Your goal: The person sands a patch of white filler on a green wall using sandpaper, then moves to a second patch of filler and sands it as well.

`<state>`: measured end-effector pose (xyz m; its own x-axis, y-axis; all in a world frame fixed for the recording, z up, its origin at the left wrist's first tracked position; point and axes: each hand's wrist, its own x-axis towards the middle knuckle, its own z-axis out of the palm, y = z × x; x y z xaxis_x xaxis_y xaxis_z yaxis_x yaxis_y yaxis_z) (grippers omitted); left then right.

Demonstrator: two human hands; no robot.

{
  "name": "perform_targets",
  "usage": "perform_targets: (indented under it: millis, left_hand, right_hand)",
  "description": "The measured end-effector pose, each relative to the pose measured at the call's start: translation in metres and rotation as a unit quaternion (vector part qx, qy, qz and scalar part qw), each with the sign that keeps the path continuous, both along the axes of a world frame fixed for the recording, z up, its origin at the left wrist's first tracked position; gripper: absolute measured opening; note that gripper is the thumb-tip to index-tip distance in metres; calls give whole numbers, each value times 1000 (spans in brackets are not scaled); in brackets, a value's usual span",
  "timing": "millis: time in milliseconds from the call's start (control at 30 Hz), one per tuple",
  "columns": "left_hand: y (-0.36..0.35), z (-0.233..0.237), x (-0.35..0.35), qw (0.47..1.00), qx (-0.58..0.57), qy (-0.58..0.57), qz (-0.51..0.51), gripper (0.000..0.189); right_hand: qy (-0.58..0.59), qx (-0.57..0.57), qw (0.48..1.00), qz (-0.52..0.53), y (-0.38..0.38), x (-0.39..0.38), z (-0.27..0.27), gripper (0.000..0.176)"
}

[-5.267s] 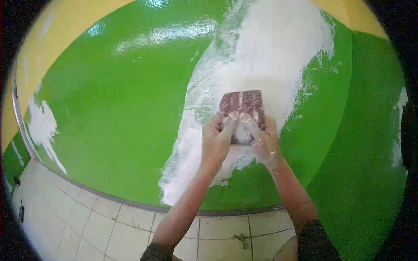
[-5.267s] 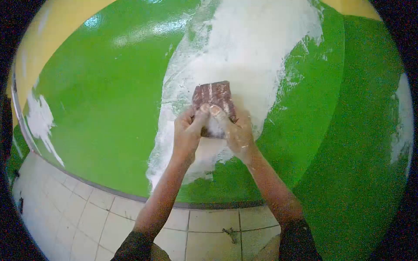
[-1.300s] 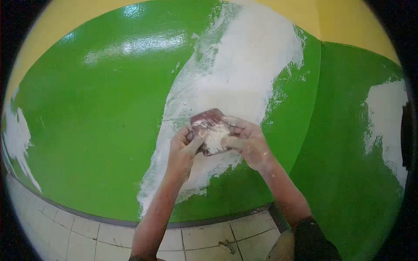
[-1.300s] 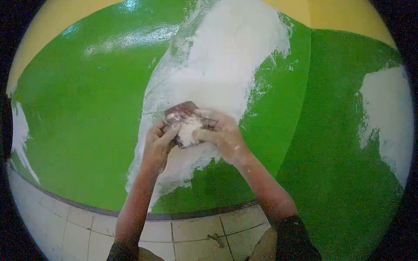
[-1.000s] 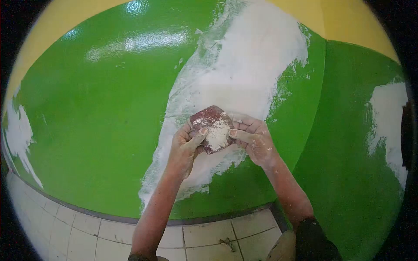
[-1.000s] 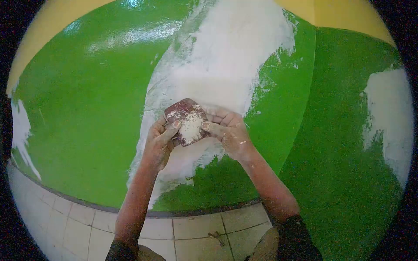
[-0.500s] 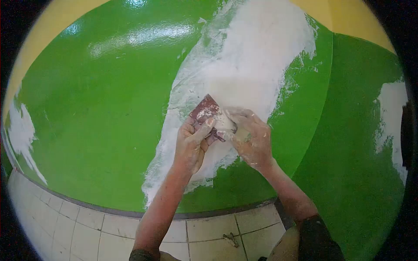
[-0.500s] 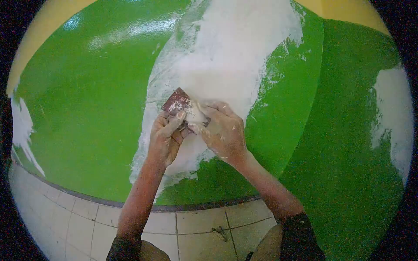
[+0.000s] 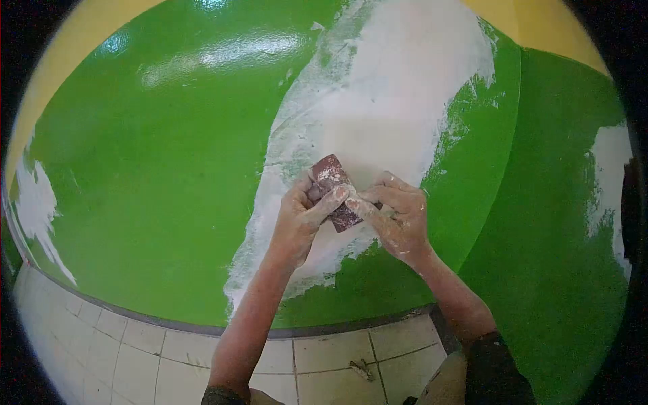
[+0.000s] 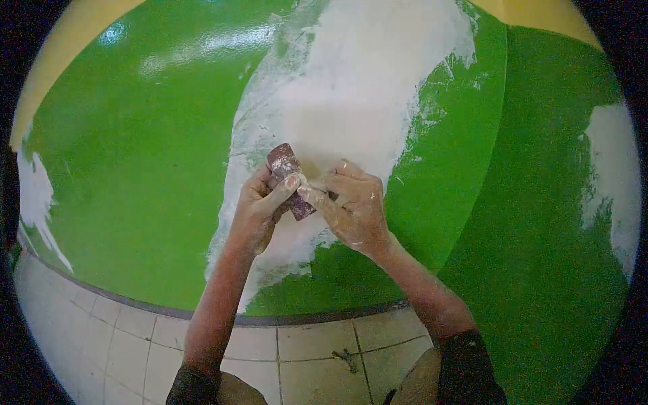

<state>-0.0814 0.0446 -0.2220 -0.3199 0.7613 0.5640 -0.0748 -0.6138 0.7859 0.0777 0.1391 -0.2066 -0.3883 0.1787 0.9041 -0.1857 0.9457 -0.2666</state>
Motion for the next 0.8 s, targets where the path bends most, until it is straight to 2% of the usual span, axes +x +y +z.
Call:
perform_targets:
  millis: [67,100,133,167,200,267,300,367,400,467,600,667,700,800]
  left_hand:
    - [3,-5,-3,997,17,-34,-69,37]
    - [4,-6,-6,997,17,-34,-69,37]
    - [6,-8,-8,999,25,-20,-44,35]
    - [6,-8,-9,999,33,-6,-19,32]
    - [4,-7,-9,999,33,-6,-20,32]
    - [-1,-2,-5,999,36,25,32,28]
    - [0,-3,-4,999,36,25,31,28]
    - [2,-5,-3,998,40,37,43,29]
    - [4,-6,-3,998,39,38,43,29]
    - [10,-9,-4,998,54,14,6,28]
    - [17,-13,-4,998,50,27,0,30]
    - [14,-11,-7,998,42,5,-37,28]
    - [14,-11,-7,998,42,5,-35,28]
    - [15,-12,-7,999,42,16,-18,29]
  right_hand:
    - [-18,25,999,8,2,2,1,18]
    - [-18,25,1000,7,4,2,1,18]
    - [-73,-121,989,39,6,3,1,19]
    - [-127,-263,954,71,8,3,2,20]
    - [-127,-264,954,70,14,2,3,20]
    - [-102,-375,868,308,25,0,6,25]
    - [-102,-375,869,307,25,2,6,25]
    - [-157,-436,824,326,25,5,6,28]
    - [-157,-437,824,326,30,6,4,28]
    - [-208,-377,829,357,42,5,-4,28]
    - [-170,-396,810,398,45,3,-7,28]
    - [-148,-481,721,476,42,7,-3,28]
    - [-148,-481,720,477,45,6,-5,28]
    - [-147,-389,854,312,50,2,-8,31]
